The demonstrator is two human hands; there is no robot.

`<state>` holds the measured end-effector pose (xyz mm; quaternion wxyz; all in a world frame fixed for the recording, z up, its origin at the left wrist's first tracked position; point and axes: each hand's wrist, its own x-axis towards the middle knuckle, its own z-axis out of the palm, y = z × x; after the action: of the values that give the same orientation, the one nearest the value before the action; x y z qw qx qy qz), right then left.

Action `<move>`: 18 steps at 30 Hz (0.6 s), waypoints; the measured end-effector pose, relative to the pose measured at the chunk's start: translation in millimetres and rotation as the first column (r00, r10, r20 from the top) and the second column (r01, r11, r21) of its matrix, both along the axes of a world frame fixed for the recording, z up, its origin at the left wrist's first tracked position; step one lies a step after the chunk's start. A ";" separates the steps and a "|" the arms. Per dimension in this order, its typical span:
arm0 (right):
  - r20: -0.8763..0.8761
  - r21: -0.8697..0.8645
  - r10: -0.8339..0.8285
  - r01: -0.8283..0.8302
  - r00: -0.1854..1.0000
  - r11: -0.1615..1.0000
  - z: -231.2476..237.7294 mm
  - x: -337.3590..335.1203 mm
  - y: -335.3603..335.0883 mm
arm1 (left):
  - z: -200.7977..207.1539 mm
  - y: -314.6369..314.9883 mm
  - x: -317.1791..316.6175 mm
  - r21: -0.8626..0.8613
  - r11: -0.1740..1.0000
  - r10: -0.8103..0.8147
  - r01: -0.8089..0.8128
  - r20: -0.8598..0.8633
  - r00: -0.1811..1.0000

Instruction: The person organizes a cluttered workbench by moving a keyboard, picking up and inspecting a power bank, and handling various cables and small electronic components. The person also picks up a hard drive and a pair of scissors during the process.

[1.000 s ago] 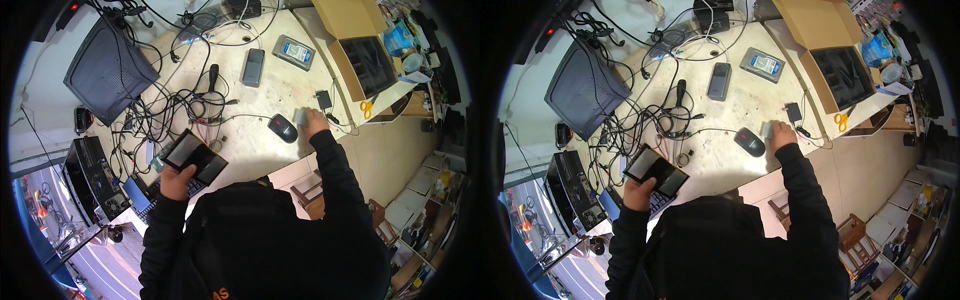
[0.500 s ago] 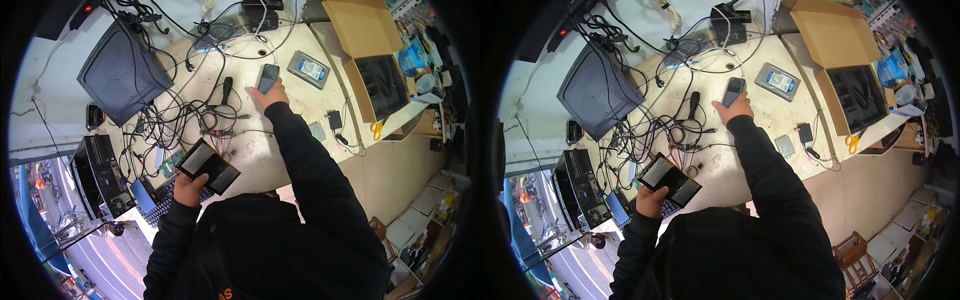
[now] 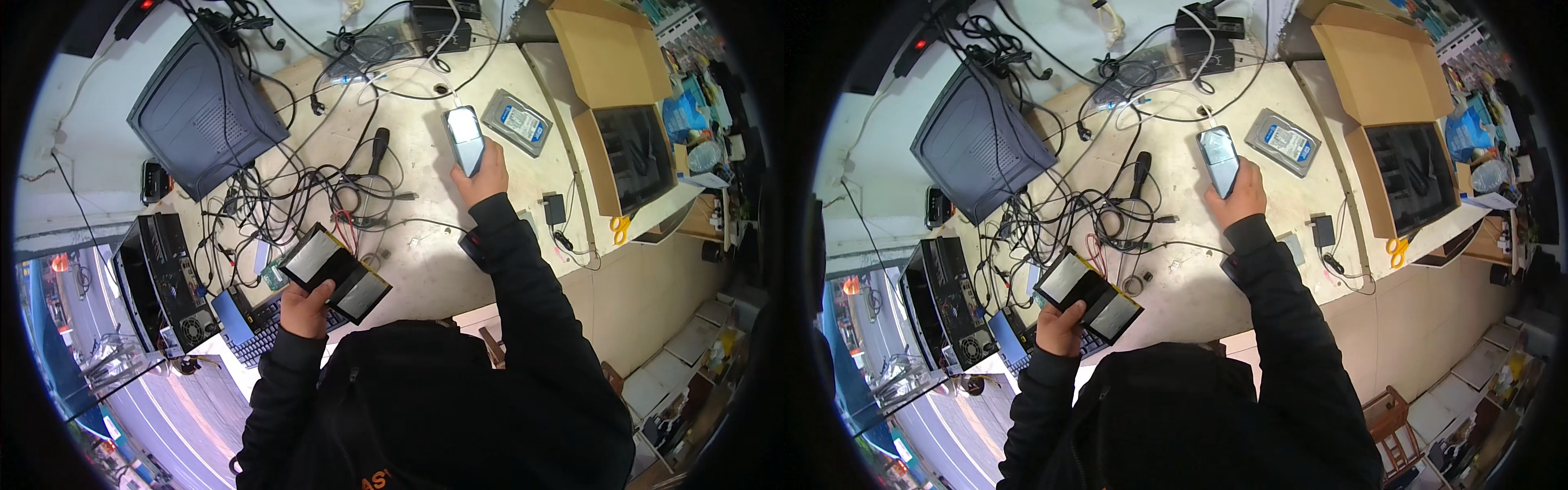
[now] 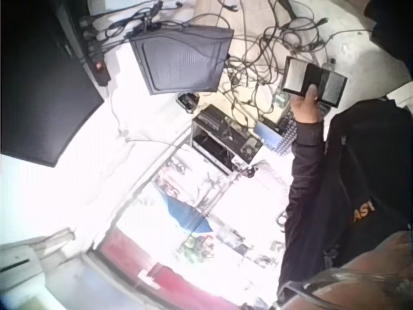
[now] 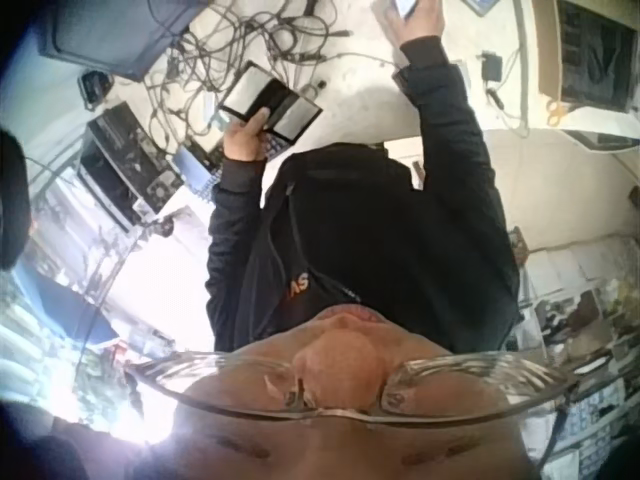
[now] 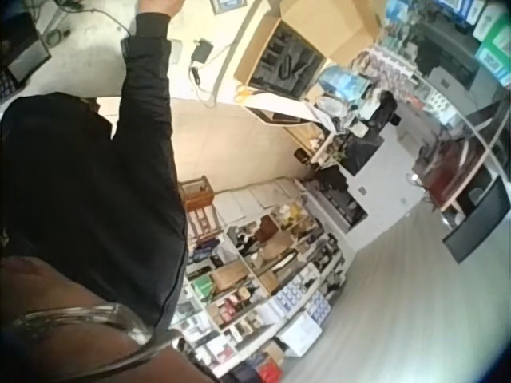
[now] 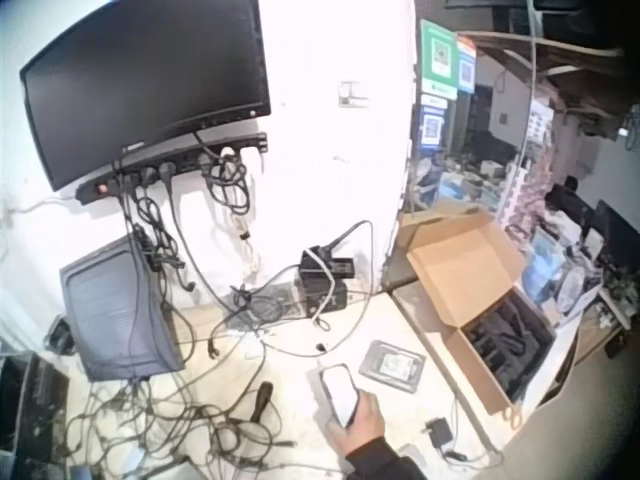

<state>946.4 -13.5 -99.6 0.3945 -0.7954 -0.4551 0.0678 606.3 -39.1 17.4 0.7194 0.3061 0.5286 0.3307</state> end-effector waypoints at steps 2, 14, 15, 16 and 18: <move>0.056 0.044 0.009 -0.011 0.998 0.999 6.7 4.1 -0.1 | -1.4 1.5 2.4 0.010 1.000 -0.005 0.005 0.006 1.000; 0.210 0.182 0.006 -0.046 0.978 0.982 33.3 -6.2 -5.7 | -1.6 6.1 -0.1 -0.027 0.998 -0.058 0.055 -0.105 0.993; 0.214 0.189 0.008 -0.050 0.977 0.981 33.5 -6.5 -5.3 | -1.5 5.8 -0.8 -0.043 0.998 -0.058 0.053 -0.133 0.989; 0.213 0.189 0.007 -0.048 0.977 0.981 32.9 -6.6 -5.0 | -1.7 5.1 -1.0 -0.036 0.998 -0.054 0.050 -0.117 0.992; 0.211 0.188 0.004 -0.045 0.978 0.981 30.6 -6.7 -3.8 | -2.1 3.7 -1.4 -0.020 0.999 -0.046 0.044 -0.087 0.995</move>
<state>939.7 -17.3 -68.9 0.4184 -0.7506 -0.5083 -0.0557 604.9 -35.4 15.4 0.7055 0.3255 0.5557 0.2958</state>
